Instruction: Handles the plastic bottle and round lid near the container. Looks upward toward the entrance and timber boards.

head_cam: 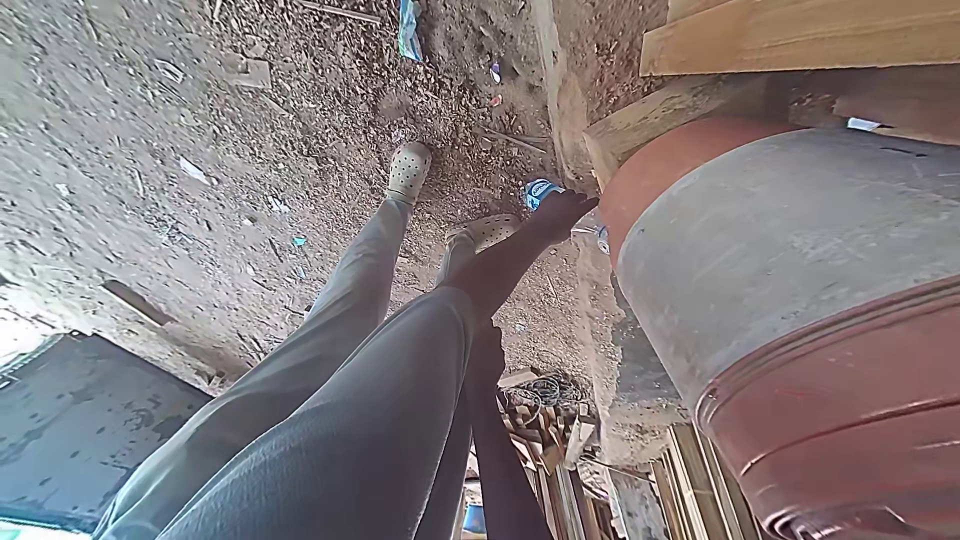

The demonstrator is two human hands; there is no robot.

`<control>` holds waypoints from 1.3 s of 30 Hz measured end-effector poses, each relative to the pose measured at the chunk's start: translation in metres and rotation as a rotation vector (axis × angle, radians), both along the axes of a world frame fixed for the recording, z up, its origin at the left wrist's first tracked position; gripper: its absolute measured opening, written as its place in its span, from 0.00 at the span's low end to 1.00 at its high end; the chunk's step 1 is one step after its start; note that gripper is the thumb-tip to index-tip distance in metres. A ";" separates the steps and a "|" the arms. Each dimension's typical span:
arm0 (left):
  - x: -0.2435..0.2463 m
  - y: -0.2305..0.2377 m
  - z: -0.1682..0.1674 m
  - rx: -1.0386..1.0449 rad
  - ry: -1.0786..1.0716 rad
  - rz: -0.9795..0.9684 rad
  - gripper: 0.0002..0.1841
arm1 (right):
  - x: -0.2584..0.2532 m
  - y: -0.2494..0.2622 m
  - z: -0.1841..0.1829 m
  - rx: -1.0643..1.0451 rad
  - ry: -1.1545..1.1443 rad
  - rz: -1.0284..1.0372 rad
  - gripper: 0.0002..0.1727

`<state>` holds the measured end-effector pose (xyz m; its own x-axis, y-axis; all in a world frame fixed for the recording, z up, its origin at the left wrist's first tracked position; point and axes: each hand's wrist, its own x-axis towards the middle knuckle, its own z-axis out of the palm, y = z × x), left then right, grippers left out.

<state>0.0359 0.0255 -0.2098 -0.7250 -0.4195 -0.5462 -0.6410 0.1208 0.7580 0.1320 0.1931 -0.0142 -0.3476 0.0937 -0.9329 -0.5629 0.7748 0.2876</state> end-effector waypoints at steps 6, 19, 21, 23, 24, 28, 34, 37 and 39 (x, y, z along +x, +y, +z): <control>0.000 -0.004 -0.001 0.012 -0.017 -0.036 0.48 | 0.003 0.000 -0.002 0.004 -0.006 -0.004 0.33; 0.000 -0.006 0.002 -0.008 -0.006 -0.062 0.46 | 0.001 -0.006 -0.004 0.025 -0.022 -0.023 0.33; 0.000 -0.007 0.003 -0.008 -0.006 -0.069 0.46 | 0.001 -0.005 -0.005 0.018 -0.017 -0.006 0.32; 0.000 -0.007 0.001 -0.018 0.004 -0.066 0.46 | 0.000 -0.006 -0.007 0.031 -0.013 0.002 0.31; -0.001 -0.006 0.001 -0.018 0.006 -0.067 0.47 | 0.000 -0.007 -0.005 0.038 -0.014 -0.004 0.30; 0.000 -0.008 0.002 0.000 -0.002 -0.071 0.47 | -0.002 -0.009 -0.005 0.038 -0.016 -0.010 0.30; 0.002 -0.007 0.002 -0.006 0.016 -0.056 0.46 | -0.003 -0.009 -0.006 0.055 -0.018 -0.012 0.29; 0.001 -0.007 0.002 -0.012 0.011 -0.059 0.47 | -0.003 -0.006 -0.008 0.045 -0.009 -0.019 0.28; 0.001 -0.005 0.001 -0.019 0.017 -0.052 0.47 | -0.004 -0.001 -0.011 0.030 -0.007 -0.021 0.27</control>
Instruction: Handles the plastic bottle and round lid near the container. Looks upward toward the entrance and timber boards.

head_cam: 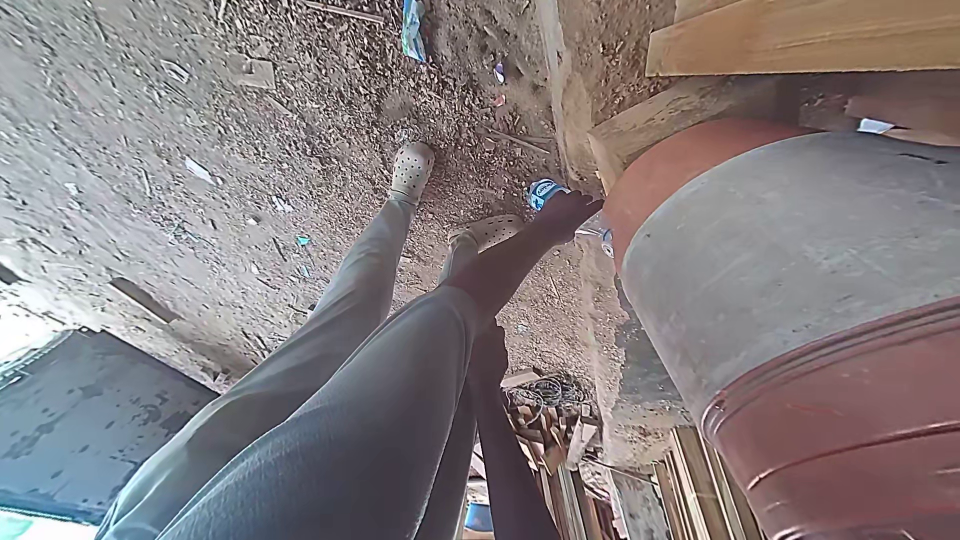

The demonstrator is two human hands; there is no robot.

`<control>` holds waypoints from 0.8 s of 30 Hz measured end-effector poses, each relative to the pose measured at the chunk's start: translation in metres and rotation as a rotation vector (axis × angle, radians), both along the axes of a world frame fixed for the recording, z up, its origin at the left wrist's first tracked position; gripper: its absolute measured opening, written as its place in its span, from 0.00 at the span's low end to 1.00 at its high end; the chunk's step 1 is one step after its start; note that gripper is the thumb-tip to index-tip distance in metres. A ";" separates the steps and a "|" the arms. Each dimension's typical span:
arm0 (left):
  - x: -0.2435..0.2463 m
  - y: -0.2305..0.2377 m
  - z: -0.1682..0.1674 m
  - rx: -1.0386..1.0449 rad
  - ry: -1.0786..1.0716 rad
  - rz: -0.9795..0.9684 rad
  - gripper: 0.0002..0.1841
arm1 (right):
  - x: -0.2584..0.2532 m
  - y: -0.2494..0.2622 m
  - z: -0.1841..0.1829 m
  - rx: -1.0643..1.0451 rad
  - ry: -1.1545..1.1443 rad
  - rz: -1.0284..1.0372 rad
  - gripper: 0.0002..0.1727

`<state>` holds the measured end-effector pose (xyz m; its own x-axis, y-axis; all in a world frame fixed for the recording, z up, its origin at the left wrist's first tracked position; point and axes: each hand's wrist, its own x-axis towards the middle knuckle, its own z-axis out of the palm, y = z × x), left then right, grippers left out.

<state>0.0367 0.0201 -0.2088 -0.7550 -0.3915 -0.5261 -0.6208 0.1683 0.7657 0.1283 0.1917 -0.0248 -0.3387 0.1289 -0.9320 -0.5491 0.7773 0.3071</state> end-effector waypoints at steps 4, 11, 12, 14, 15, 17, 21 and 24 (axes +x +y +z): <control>-0.001 0.001 -0.002 0.000 0.000 0.000 0.46 | -0.001 0.003 -0.002 -0.001 -0.017 -0.008 0.27; -0.001 0.001 -0.003 0.003 -0.002 -0.006 0.47 | -0.001 0.007 -0.005 -0.008 0.002 -0.010 0.28; -0.001 0.001 -0.003 0.004 -0.002 -0.005 0.47 | -0.001 0.007 -0.005 -0.014 0.007 -0.017 0.27; -0.001 0.001 -0.003 0.006 -0.002 0.000 0.47 | -0.002 0.005 -0.005 -0.006 0.008 -0.023 0.26; -0.001 0.001 -0.003 0.007 -0.005 -0.002 0.48 | -0.002 0.004 -0.005 0.003 0.005 -0.024 0.26; -0.002 0.002 -0.004 0.004 -0.010 -0.006 0.48 | -0.002 0.007 -0.006 0.000 0.015 -0.026 0.26; -0.002 0.002 -0.005 0.001 -0.012 -0.010 0.48 | -0.002 0.011 -0.008 -0.017 0.024 -0.046 0.25; -0.001 0.003 -0.005 -0.006 0.001 0.004 0.48 | -0.003 0.008 -0.007 -0.003 0.018 -0.044 0.25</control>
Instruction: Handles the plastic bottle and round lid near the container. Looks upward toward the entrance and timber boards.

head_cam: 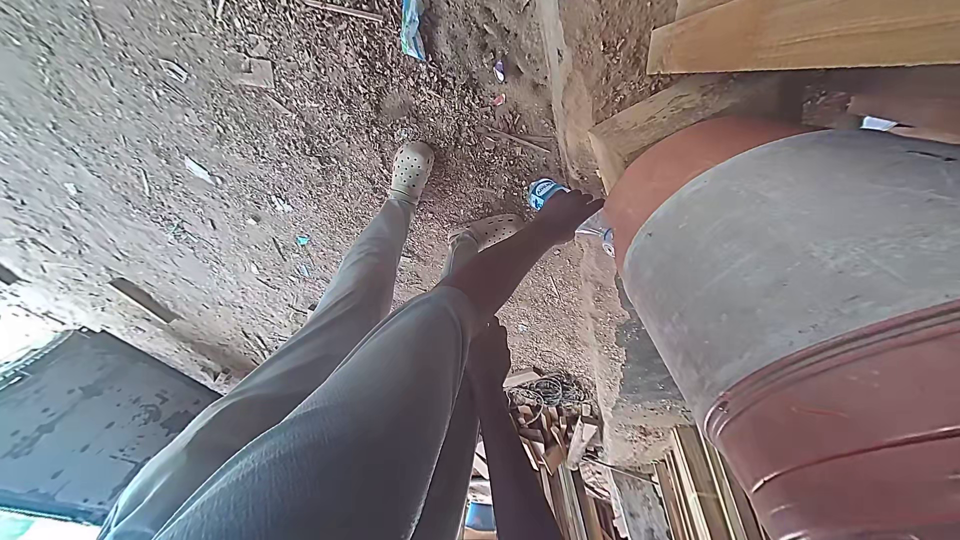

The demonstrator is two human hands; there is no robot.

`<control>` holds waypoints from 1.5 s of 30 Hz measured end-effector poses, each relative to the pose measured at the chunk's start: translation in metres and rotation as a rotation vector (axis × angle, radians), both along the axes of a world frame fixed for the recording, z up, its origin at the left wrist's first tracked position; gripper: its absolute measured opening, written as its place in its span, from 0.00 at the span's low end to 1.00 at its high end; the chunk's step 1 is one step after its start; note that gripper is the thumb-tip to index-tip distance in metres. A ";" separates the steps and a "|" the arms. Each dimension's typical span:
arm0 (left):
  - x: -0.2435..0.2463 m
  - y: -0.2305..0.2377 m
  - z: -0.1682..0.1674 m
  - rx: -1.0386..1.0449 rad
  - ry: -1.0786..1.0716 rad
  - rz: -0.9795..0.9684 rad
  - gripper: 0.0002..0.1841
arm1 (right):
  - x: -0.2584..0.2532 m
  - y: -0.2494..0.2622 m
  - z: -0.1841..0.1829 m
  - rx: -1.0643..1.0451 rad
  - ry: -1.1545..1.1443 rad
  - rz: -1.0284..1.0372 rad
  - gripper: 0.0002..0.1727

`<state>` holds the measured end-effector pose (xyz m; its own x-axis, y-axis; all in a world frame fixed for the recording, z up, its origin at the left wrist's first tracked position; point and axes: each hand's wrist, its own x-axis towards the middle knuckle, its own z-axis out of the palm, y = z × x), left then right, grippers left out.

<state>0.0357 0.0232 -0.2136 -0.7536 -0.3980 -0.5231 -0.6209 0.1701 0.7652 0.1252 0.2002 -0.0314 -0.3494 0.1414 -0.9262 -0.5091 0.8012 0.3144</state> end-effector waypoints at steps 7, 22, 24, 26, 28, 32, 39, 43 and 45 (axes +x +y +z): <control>0.000 0.000 -0.001 0.009 -0.006 -0.010 0.48 | 0.001 0.005 -0.002 0.000 -0.001 0.064 0.29; 0.000 -0.002 0.002 0.019 -0.015 -0.016 0.48 | -0.003 0.003 -0.003 0.008 -0.005 0.063 0.28; -0.001 -0.002 0.000 0.020 -0.008 -0.010 0.48 | -0.004 0.003 -0.004 0.005 -0.006 0.065 0.28; -0.001 -0.002 0.001 0.020 -0.009 -0.012 0.47 | -0.006 0.003 -0.004 -0.003 -0.008 0.058 0.27; 0.000 -0.001 0.000 0.020 -0.010 -0.007 0.47 | -0.007 0.004 -0.004 -0.017 -0.008 0.055 0.27; -0.002 0.000 -0.003 0.014 -0.010 -0.009 0.48 | -0.008 0.005 -0.004 -0.010 -0.011 0.077 0.27; 0.000 -0.001 0.003 0.034 -0.010 0.013 0.47 | -0.057 0.015 -0.024 -0.513 0.151 -0.327 0.18; 0.001 -0.001 0.002 0.026 0.011 0.020 0.46 | -0.105 -0.053 -0.048 -0.841 0.348 -0.870 0.23; 0.002 -0.001 0.001 0.019 0.032 0.039 0.45 | -0.120 -0.094 -0.053 -0.892 0.401 -1.092 0.24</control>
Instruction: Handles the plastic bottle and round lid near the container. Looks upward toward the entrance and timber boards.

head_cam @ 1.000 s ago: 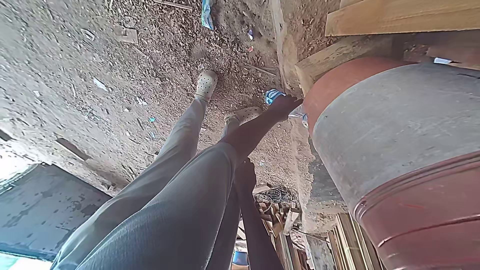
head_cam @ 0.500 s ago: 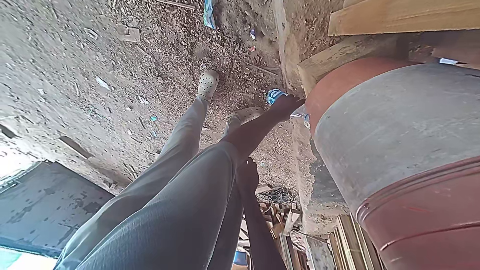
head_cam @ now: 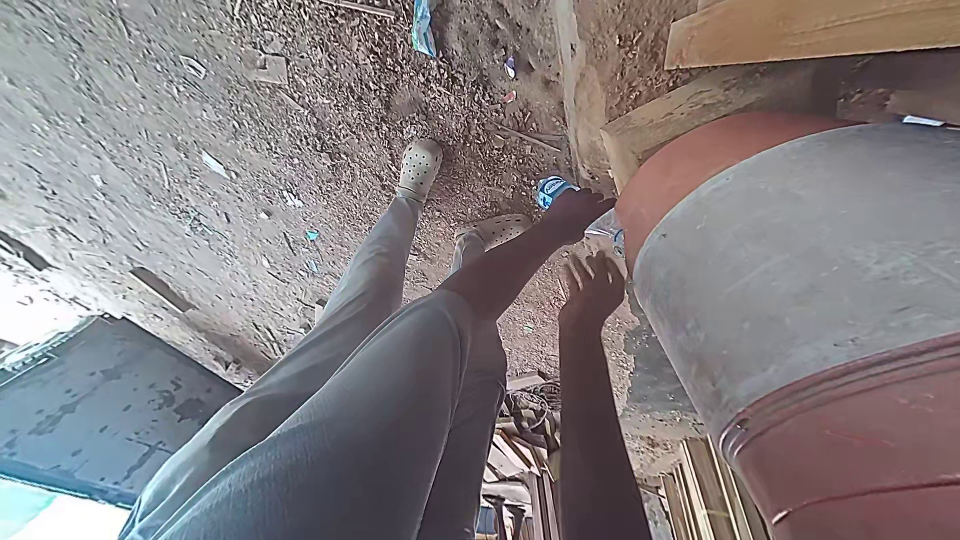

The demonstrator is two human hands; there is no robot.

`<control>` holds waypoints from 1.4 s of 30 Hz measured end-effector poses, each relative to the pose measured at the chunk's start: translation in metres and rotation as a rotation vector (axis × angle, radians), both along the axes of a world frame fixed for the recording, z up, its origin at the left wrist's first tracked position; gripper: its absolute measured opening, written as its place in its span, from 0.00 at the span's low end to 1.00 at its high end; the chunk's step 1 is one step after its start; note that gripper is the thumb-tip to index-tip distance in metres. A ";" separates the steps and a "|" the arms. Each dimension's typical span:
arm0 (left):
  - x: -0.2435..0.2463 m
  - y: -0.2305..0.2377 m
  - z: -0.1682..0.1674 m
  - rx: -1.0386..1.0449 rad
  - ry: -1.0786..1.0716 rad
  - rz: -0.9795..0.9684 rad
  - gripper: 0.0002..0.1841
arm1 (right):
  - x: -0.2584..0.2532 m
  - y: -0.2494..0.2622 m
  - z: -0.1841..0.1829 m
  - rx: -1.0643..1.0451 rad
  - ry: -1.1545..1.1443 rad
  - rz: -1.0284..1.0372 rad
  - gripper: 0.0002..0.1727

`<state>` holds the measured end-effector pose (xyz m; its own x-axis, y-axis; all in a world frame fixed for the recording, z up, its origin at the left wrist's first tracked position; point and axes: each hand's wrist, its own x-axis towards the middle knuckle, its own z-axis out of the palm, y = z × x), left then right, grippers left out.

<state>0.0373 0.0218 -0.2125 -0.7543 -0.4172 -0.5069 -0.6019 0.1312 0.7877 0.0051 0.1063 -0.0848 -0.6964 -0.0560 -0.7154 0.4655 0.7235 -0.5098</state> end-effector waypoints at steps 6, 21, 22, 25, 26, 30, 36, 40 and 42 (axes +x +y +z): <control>-0.002 -0.001 0.002 -0.019 -0.003 0.003 0.44 | 0.001 -0.031 -0.018 -0.078 0.104 -0.236 0.25; -0.003 0.000 0.000 -0.022 -0.027 -0.020 0.46 | 0.009 -0.050 -0.008 -0.114 0.142 -0.474 0.21; -0.003 0.002 -0.002 -0.036 -0.017 -0.009 0.47 | 0.009 -0.049 -0.008 -0.108 0.151 -0.471 0.20; -0.003 0.003 -0.003 -0.045 -0.010 -0.006 0.47 | 0.009 -0.048 -0.009 -0.106 0.163 -0.457 0.21; -0.003 0.002 -0.003 -0.042 -0.013 -0.009 0.47 | 0.010 -0.049 -0.009 -0.105 0.160 -0.458 0.21; -0.002 0.002 -0.003 -0.023 -0.008 0.000 0.46 | 0.010 -0.049 -0.010 -0.094 0.154 -0.460 0.22; -0.001 0.005 -0.004 -0.019 0.012 0.030 0.45 | 0.007 -0.049 -0.008 -0.084 0.131 -0.463 0.21; -0.002 0.005 -0.003 -0.019 0.016 0.034 0.45 | 0.006 -0.049 -0.007 -0.084 0.123 -0.461 0.21; -0.002 0.004 -0.003 -0.017 0.012 0.029 0.44 | 0.006 -0.049 -0.007 -0.085 0.122 -0.468 0.21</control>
